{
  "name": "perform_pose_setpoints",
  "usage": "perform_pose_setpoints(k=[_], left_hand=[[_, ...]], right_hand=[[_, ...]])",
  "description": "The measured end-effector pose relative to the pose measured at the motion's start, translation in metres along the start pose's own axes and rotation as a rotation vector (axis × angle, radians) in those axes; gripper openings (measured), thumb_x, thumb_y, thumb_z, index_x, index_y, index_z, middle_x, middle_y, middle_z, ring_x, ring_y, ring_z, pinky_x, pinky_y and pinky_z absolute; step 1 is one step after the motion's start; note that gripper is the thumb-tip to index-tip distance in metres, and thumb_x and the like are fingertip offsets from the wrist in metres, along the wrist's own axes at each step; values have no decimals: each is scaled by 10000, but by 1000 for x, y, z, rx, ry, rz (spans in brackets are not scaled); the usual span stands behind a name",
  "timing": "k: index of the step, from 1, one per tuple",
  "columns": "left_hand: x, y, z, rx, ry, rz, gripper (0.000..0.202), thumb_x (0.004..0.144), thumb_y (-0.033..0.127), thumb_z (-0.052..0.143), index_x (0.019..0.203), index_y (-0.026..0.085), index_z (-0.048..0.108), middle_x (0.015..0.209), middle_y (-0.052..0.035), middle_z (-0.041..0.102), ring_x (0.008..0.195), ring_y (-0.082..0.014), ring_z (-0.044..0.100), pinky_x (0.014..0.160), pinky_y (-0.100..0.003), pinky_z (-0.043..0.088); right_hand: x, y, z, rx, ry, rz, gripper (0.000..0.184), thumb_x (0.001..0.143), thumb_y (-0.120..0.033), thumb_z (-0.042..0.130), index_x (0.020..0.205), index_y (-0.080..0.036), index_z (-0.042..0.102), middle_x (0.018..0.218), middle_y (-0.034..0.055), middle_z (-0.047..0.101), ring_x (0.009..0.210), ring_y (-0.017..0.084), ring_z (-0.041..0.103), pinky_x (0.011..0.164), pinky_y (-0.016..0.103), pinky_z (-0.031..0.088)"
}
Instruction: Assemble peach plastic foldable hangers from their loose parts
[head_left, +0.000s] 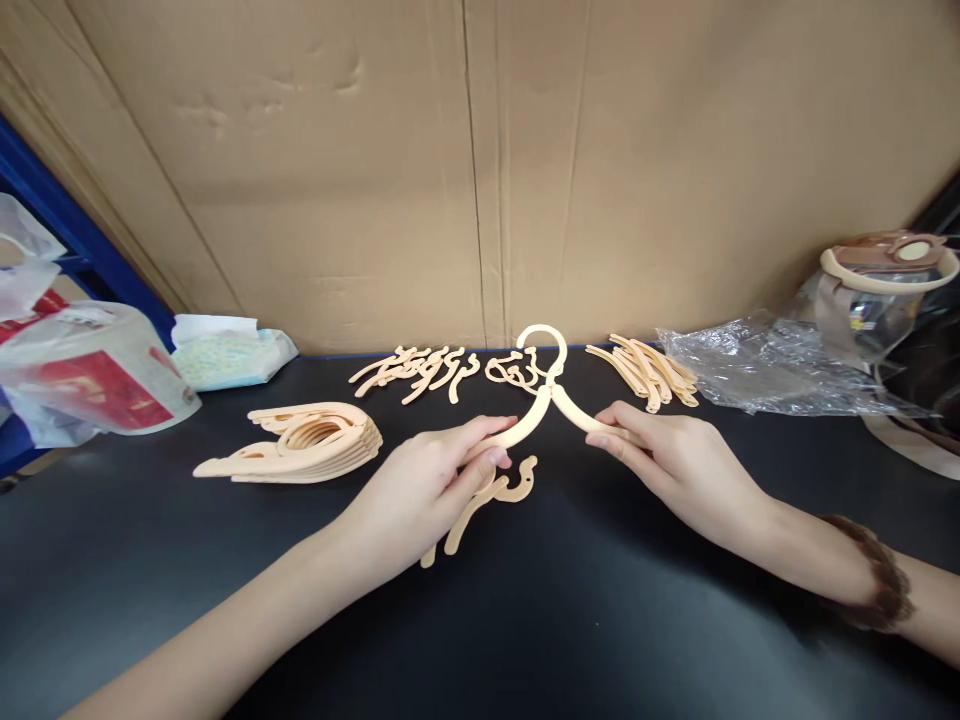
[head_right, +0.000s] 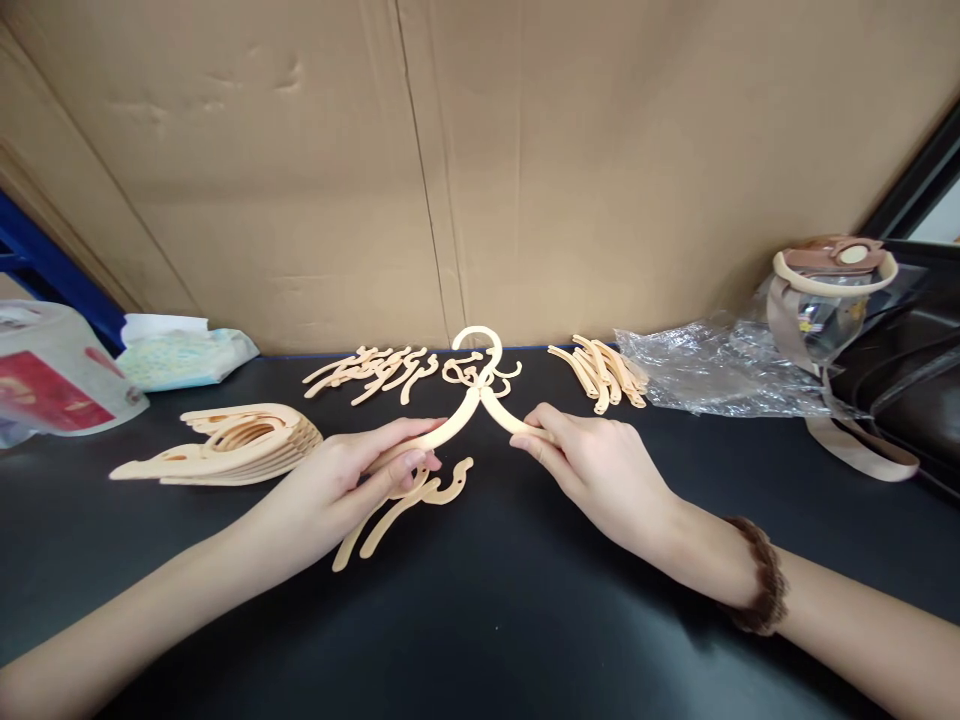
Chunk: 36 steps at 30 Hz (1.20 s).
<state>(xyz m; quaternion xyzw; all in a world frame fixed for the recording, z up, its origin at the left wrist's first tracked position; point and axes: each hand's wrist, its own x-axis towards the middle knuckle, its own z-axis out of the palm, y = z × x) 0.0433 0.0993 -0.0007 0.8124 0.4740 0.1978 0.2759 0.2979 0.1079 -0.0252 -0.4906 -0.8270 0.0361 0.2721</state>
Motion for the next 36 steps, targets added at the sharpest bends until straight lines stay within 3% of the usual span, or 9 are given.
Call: perform_pose_setpoints(k=[5,9,12,15,19,23,27,30,36], left_hand=[[0,-1,-10,324,160,28,288,976,385,353,1111,242,564,1032,5,663,861,-185,621,699,-271,420],[1,-4,-10,325,199,49,270,981,379,356,1073,232,563,1037,10,664,875,-173,624,730,-264,424],[1,-7,-6,306,195,75,262,978,375,372,1094,247,569,1065,16,674,898,-172,634,737,-254,432],[0,-7,1,290,202,116,269,979,355,378,1148,255,562,1099,14,672,928,-167,635,755,-246,442],[-3,-5,9,292,188,235,287,988,321,357,1182,245,555,1068,-3,671,918,-157,611,775,-249,452],[-5,-1,12,328,133,337,276,987,316,374,1181,254,561,1021,-3,679,821,-151,581,708,-248,439],[-5,0,14,339,85,351,273,988,336,377,1132,232,585,905,2,673,772,-144,575,667,-244,430],[-4,1,15,335,77,356,259,991,318,365,1138,249,567,969,2,664,840,-143,598,705,-243,454],[-1,-6,14,407,201,71,384,933,382,452,1266,193,439,1232,-89,566,1098,-236,550,816,-348,508]], right_hand=[[-1,1,-1,-2,100,2,290,983,-417,375,1145,-196,471,603,-60,548,493,116,548,504,233,411],[-1,4,1,55,160,-12,400,963,-379,436,1317,-204,375,924,30,627,651,129,626,576,251,512],[-1,5,0,-51,322,-224,442,931,-248,497,1348,-194,360,1179,125,555,1008,211,604,788,333,544],[-4,-1,-3,-242,453,-529,476,850,-98,579,1300,-160,436,1229,159,532,1171,262,506,927,414,479],[-11,-12,-5,-345,335,-728,407,860,-81,558,1258,-158,524,1219,118,587,1179,228,511,1009,425,421],[-10,-13,0,-365,210,-705,420,891,-69,494,1306,-139,501,1205,98,607,1141,208,526,1051,446,371],[-6,-10,3,-313,172,-641,382,913,-93,488,1295,-91,495,1025,85,636,946,194,552,923,403,429],[-7,-10,5,-313,173,-637,300,919,-115,493,1210,-93,559,937,76,618,880,195,533,889,398,430],[-6,-8,7,-307,135,-515,255,953,-138,431,1157,-105,580,906,80,596,810,183,535,701,320,455]])
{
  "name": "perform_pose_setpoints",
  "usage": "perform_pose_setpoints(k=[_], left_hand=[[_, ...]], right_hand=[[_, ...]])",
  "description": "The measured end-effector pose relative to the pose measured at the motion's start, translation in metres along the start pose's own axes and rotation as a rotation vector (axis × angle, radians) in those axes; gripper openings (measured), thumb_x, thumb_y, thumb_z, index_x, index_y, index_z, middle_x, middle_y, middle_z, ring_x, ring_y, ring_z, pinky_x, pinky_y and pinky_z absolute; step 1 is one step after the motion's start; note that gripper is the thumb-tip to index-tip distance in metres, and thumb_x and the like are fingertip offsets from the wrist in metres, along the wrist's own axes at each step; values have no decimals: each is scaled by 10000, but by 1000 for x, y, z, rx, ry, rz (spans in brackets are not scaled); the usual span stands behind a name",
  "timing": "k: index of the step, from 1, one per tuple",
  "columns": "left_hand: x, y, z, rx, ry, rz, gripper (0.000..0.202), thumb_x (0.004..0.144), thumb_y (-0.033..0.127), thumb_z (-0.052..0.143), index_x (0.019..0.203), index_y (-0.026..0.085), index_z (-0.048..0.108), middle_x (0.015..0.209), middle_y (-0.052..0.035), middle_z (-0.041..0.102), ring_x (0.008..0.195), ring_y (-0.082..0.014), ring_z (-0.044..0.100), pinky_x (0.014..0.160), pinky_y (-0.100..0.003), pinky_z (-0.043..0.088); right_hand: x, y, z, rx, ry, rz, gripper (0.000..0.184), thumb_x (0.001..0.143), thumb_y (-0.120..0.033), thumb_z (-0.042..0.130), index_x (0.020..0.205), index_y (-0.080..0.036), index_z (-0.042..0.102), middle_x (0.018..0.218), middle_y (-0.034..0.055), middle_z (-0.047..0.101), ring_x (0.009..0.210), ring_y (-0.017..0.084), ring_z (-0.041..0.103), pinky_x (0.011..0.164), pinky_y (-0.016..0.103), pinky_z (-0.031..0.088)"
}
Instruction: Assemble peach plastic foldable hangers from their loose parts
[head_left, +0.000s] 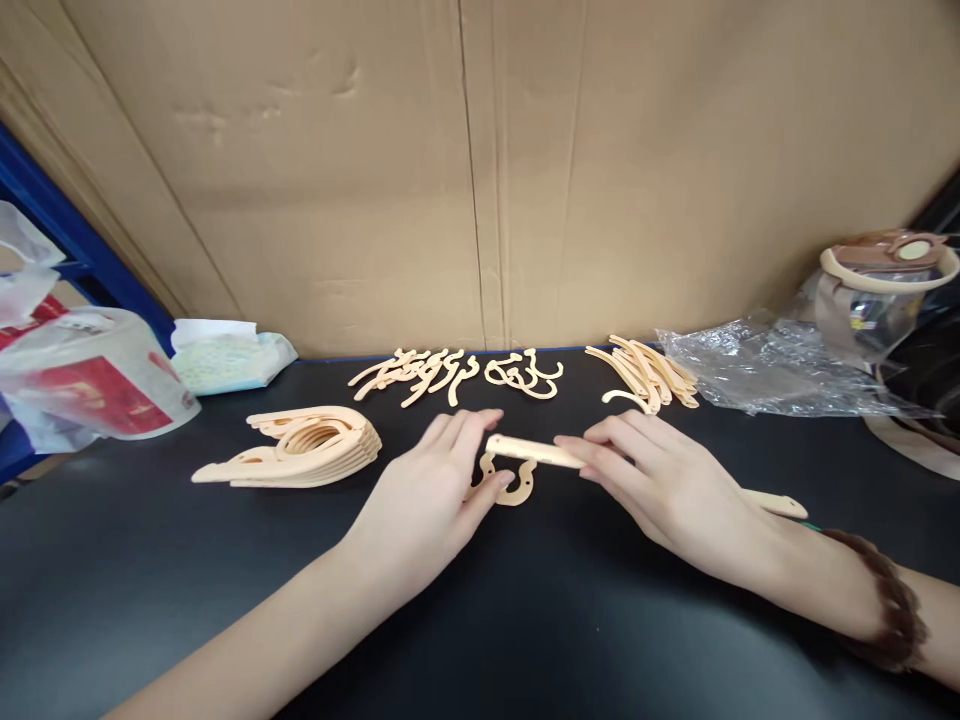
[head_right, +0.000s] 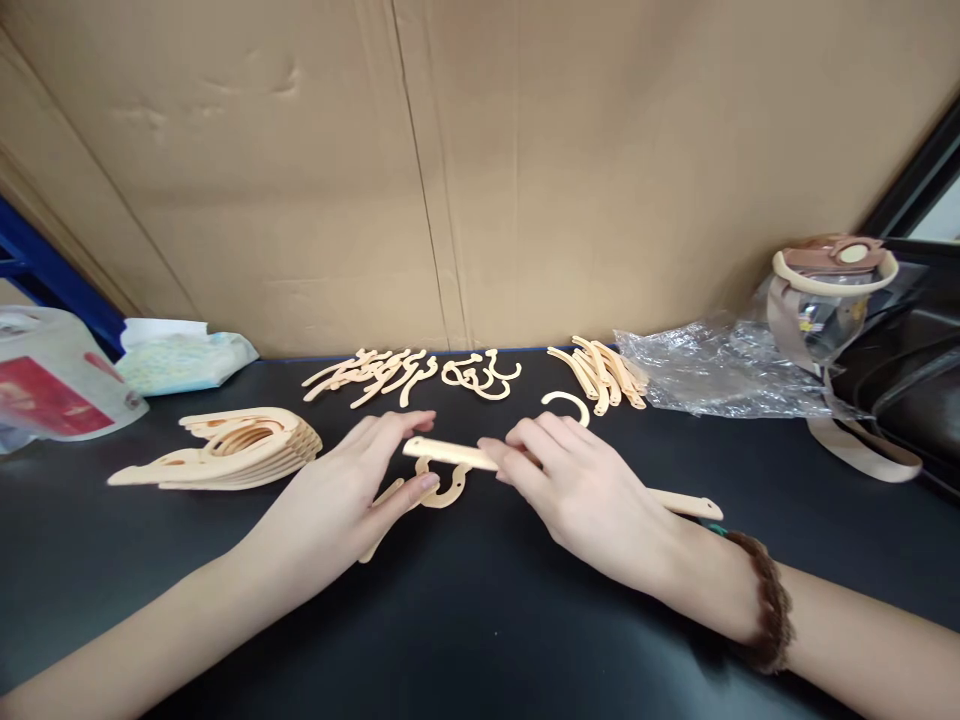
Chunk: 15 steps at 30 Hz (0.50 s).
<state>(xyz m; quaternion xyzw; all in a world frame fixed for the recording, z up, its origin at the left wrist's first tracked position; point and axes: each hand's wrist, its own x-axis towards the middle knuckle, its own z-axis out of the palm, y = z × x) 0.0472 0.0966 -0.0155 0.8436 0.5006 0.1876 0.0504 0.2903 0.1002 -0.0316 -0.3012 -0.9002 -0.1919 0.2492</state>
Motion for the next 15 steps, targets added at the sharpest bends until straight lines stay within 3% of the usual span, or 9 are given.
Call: perform_pose_setpoints(k=[3,5,9,15], left_hand=[[3,-9,2,32,-51,-103,418,894,439,492,1193,147,497,1283,-129,531,1224,-290,458,940,-436,459],[4,-12,2,4,-95,-121,331,897,433,473,1067,160,551,1260,-123,545,1214,-291,464,920,-428,468],[4,-10,2,-45,-114,-139,171,888,320,454,955,194,548,1150,-91,586,1035,-249,564,752,-354,498],[5,-11,-1,-28,-72,-136,151,929,270,357,945,235,504,889,-19,602,767,-191,602,638,-301,442]], right_hand=[[1,3,1,-9,29,72,251,969,-172,419,1152,-97,574,905,85,604,810,182,542,699,315,449],[1,4,1,-36,41,86,242,973,-188,420,1132,-93,576,899,85,606,798,184,536,694,319,439],[2,5,2,-97,41,71,222,965,-194,443,1099,-83,582,913,92,613,789,189,530,683,324,419],[3,4,1,-128,42,67,212,957,-171,456,1108,-90,581,957,87,635,819,195,521,693,334,398]])
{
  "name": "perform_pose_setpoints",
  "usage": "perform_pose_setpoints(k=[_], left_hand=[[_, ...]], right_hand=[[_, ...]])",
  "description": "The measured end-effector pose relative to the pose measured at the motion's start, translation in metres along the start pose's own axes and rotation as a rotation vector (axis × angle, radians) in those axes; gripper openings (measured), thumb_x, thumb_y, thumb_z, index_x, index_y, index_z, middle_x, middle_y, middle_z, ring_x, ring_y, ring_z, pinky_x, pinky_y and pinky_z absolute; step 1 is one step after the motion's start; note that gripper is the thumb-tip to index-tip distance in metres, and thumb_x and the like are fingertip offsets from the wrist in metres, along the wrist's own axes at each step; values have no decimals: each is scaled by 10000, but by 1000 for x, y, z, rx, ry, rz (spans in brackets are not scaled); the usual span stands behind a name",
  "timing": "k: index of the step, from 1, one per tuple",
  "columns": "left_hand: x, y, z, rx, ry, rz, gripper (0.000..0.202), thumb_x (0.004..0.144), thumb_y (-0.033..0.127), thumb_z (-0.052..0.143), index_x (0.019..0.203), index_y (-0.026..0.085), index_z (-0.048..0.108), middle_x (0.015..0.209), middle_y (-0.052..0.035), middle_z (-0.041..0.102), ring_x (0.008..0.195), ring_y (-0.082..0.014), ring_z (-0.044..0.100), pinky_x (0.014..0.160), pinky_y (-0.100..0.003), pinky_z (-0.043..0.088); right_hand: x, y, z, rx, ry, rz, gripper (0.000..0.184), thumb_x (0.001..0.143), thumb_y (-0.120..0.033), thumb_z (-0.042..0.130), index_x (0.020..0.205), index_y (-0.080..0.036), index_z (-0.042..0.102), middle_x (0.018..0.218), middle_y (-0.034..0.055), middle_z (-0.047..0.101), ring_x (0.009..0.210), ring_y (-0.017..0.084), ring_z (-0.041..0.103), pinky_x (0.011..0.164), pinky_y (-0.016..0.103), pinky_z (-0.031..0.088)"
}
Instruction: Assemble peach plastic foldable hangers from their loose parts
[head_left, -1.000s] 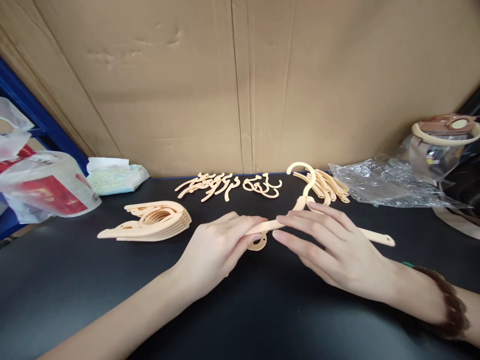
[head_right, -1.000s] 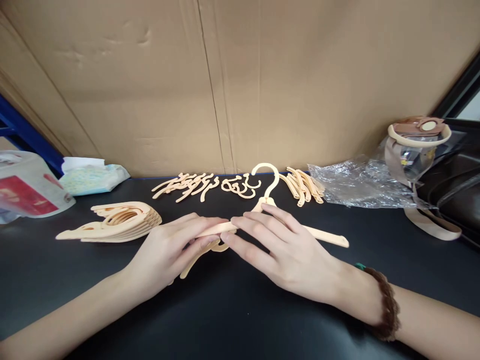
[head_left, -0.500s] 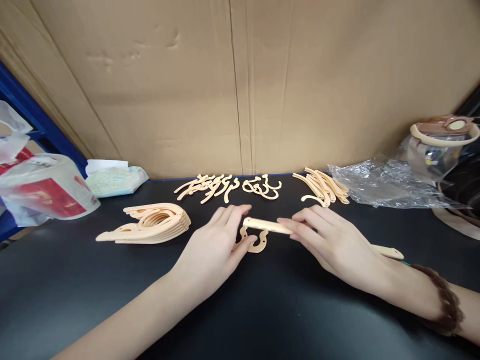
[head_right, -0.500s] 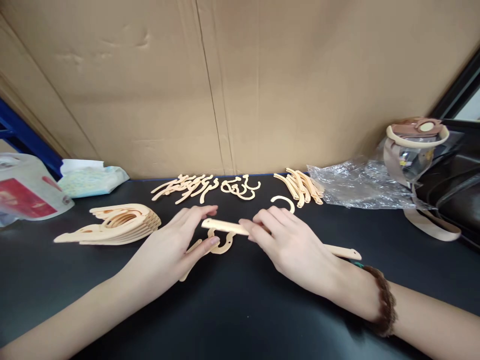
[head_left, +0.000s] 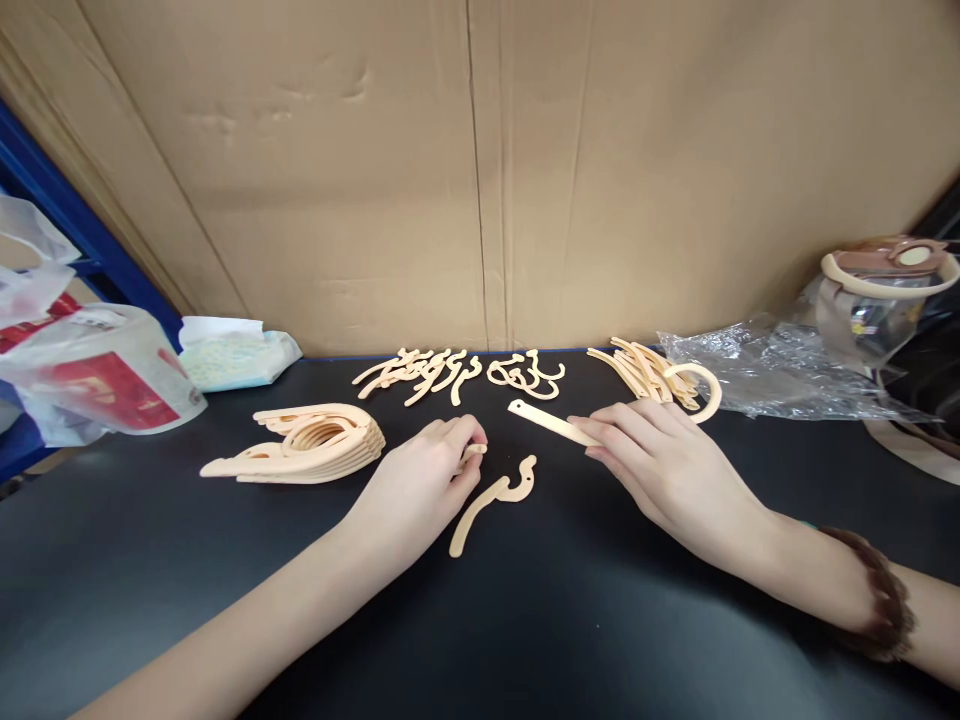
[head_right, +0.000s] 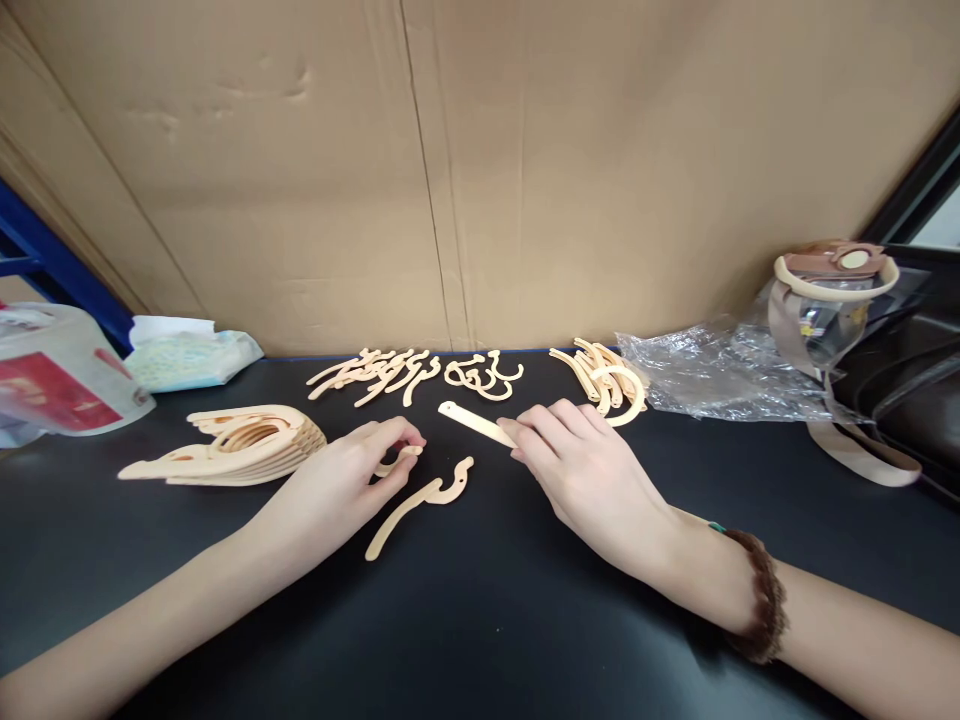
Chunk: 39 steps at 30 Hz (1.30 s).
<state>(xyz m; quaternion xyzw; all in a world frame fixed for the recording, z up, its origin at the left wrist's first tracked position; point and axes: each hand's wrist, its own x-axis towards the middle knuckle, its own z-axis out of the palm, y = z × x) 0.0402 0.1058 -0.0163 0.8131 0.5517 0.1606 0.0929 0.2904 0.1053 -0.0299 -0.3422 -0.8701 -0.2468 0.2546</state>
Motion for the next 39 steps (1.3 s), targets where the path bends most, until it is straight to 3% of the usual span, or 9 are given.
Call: perform_pose_setpoints(k=[4,7,13,18,23,30,39], left_hand=[[-1,2,-4,-70,39,1,123,965,290,275,953,244,389,842,10,597,748,-184,598,635,-288,409],[-2,8,-7,-98,29,-25,110,969,303,244,925,250,330,714,45,548,620,-169,552,574,-271,360],[-3,14,-4,-63,-14,-11,289,883,480,459,836,250,290,492,118,377,446,-137,424,514,-241,294],[-3,13,-2,-50,61,-13,383,823,582,526,758,232,382,511,95,419,462,-119,421,502,-225,268],[-4,14,-4,-44,86,-24,483,800,624,526,645,208,336,480,87,374,445,-101,355,483,-219,242],[-6,17,-5,-100,-13,32,420,827,580,523,723,228,319,488,105,376,422,-101,331,462,-211,234],[-5,15,-5,-77,-87,155,339,890,541,466,792,233,365,498,96,451,425,-121,443,469,-207,244]], right_hand=[[0,0,-1,-7,17,-5,209,952,-166,467,1112,-104,588,962,75,652,835,196,514,680,330,387],[0,0,-2,11,15,-20,216,948,-161,476,1124,-117,595,965,65,652,860,197,511,693,328,389],[-3,1,-3,75,23,-67,253,928,-125,502,1165,-136,589,962,52,636,875,183,495,731,317,372],[-4,0,-3,133,-12,-102,355,873,-8,489,1187,-142,584,961,52,626,884,180,491,744,315,360],[-2,-1,-2,151,-1,-108,366,869,1,478,1188,-142,588,939,53,629,868,178,488,733,312,355],[-3,-1,-5,178,-9,-142,335,916,-62,461,1217,-157,574,950,53,629,896,175,500,746,309,361],[-4,0,-5,189,-18,-174,438,853,33,464,1240,-151,555,969,46,620,921,179,484,774,317,358]])
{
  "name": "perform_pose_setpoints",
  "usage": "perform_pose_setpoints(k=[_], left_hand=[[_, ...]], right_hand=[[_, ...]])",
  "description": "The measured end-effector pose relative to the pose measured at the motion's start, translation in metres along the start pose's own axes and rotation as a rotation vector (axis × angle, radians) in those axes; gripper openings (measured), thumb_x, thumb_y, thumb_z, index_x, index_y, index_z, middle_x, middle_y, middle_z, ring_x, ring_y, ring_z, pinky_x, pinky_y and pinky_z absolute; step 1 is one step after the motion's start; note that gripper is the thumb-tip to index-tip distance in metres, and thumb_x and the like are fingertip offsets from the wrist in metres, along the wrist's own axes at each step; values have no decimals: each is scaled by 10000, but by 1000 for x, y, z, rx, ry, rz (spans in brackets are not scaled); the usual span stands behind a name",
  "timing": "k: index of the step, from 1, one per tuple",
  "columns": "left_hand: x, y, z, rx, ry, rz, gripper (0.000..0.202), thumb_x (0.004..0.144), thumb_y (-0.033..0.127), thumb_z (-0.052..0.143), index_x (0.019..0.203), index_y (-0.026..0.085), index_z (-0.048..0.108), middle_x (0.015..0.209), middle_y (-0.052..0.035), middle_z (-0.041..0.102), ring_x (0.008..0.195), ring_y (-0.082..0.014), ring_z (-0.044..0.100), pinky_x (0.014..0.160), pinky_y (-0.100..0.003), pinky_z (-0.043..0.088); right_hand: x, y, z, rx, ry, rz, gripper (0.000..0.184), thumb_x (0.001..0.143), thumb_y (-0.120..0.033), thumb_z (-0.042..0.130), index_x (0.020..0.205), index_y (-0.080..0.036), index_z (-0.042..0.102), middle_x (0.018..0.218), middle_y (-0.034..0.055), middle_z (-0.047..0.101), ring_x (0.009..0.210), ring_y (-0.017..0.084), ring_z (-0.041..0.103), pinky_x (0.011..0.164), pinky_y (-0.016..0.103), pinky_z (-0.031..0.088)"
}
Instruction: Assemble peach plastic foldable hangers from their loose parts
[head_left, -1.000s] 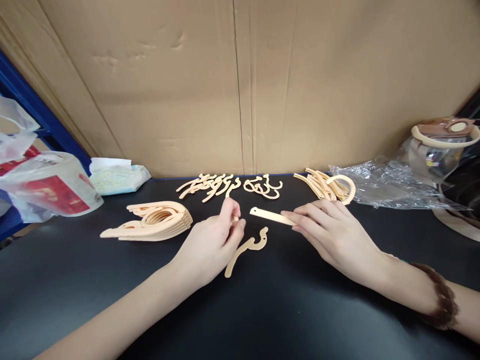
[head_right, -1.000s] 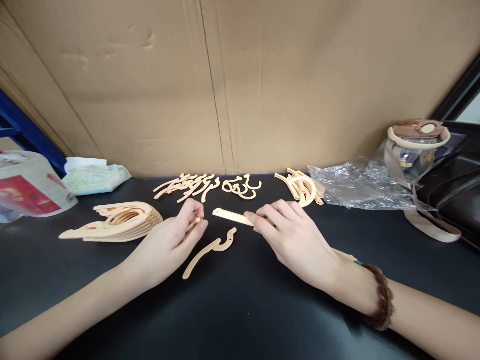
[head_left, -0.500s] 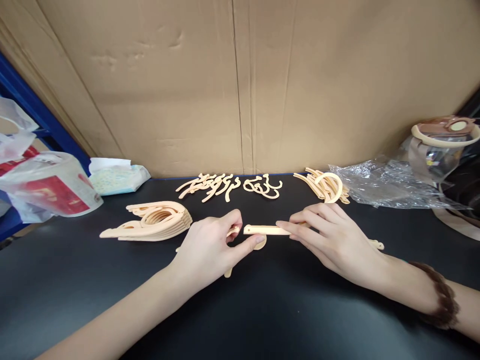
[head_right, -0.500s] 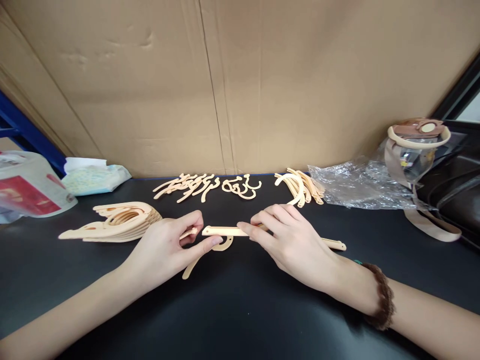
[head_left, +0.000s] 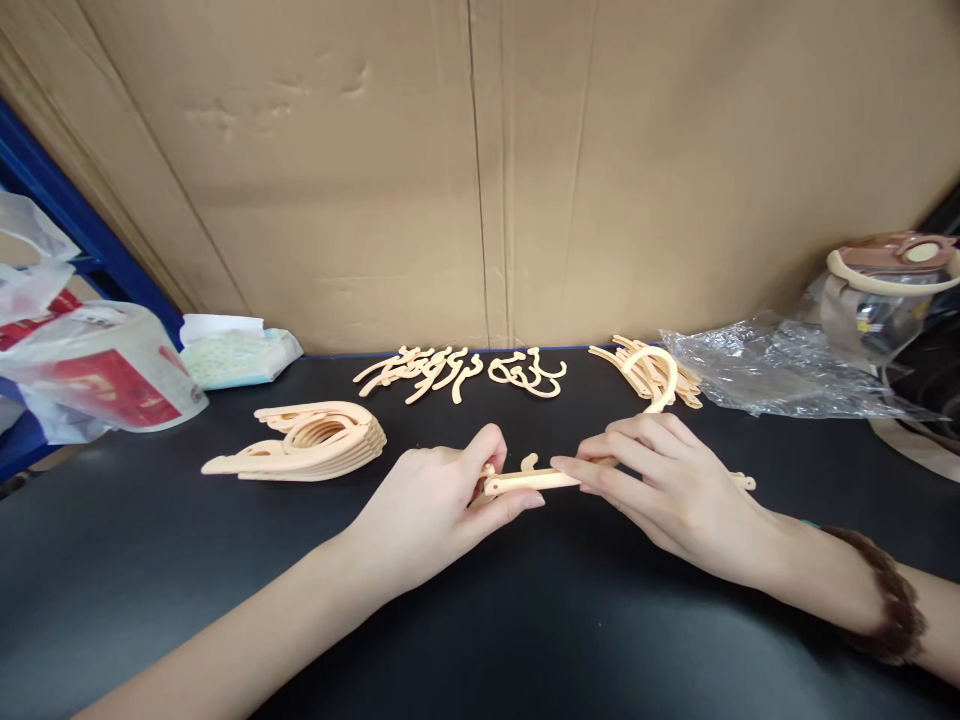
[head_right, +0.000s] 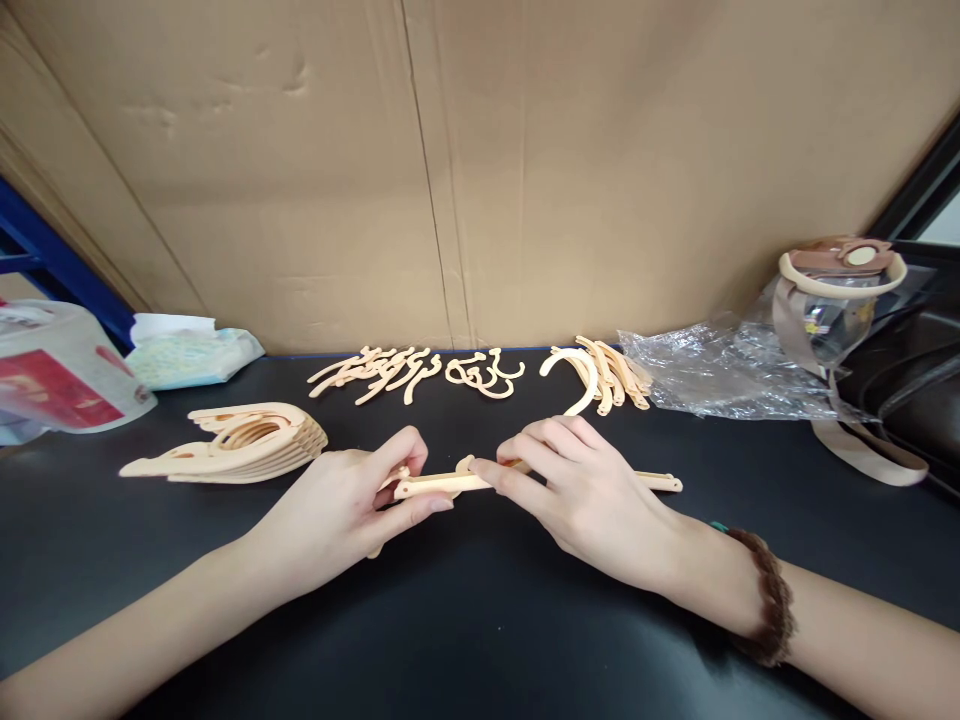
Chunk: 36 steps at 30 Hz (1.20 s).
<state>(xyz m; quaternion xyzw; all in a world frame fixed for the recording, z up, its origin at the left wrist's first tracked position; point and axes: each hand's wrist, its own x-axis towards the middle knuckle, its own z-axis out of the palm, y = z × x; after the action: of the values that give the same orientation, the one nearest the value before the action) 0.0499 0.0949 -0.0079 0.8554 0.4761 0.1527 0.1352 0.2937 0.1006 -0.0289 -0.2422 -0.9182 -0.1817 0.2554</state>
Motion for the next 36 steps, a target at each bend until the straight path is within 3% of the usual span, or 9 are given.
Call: perform_pose_setpoints(k=[16,28,36], left_hand=[[-3,2,1,62,99,-50,378,843,592,516,807,216,531,491,73,514,441,-113,477,470,-201,264],[-4,-3,3,202,56,190,411,949,495,394,672,194,426,490,65,464,388,-96,395,433,-209,216],[-5,-3,3,356,52,259,460,979,493,263,679,187,430,505,34,532,386,-123,478,422,-220,210]], right_hand=[[0,-1,0,4,15,3,382,877,-3,478,1219,-151,566,965,46,628,916,178,489,758,316,364],[-1,-1,1,-3,3,-12,315,891,-34,471,1168,-132,583,977,60,633,938,182,500,796,325,394],[0,-2,1,0,22,4,245,929,-88,457,1118,-141,603,952,56,634,916,174,501,777,315,405]])
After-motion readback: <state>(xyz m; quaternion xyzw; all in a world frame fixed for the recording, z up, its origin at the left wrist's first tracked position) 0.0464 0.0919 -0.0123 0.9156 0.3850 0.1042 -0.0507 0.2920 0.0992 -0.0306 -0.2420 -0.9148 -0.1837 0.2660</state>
